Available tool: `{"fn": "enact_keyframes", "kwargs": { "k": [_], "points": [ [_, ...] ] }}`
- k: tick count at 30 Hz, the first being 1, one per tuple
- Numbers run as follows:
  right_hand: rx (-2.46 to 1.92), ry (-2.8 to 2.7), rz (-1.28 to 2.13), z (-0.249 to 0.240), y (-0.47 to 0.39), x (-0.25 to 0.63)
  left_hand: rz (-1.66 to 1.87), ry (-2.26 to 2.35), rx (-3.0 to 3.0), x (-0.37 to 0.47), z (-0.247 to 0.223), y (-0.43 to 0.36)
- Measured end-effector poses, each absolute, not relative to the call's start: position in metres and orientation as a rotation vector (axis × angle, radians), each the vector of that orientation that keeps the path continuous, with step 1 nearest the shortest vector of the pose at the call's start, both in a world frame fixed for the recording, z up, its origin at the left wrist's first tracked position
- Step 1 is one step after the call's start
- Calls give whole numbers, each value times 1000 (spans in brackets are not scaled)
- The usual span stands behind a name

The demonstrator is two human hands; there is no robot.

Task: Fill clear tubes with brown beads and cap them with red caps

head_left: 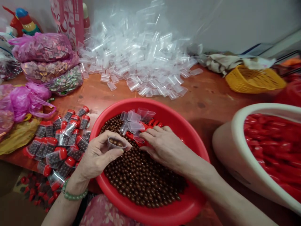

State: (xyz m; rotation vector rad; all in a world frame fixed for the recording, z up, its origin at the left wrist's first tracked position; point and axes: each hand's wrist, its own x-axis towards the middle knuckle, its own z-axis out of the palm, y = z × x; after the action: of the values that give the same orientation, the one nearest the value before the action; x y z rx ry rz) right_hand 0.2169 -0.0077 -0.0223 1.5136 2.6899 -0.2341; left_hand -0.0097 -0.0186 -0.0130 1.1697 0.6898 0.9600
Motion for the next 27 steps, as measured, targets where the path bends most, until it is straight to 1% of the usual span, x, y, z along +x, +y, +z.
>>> {"fn": "enact_keyframes", "kwargs": {
  "k": [8,13,18,22,27],
  "points": [
    [1611,2641,-274,-24,16,206,895,769,1133,-6,-14,-17],
    [1608,2586,-296,-20,3,209,913,751,1084,-6,-16,-16],
    [1529,2557,-261,-28,-11,202,909,728,1055,-6,-14,-17],
    [1583,2521,-227,-38,-9,192,915,731,1039,-6,-14,-17],
    [1660,2527,-311,-39,-6,190,943,715,1028,-6,-16,-17]
  ]
}}
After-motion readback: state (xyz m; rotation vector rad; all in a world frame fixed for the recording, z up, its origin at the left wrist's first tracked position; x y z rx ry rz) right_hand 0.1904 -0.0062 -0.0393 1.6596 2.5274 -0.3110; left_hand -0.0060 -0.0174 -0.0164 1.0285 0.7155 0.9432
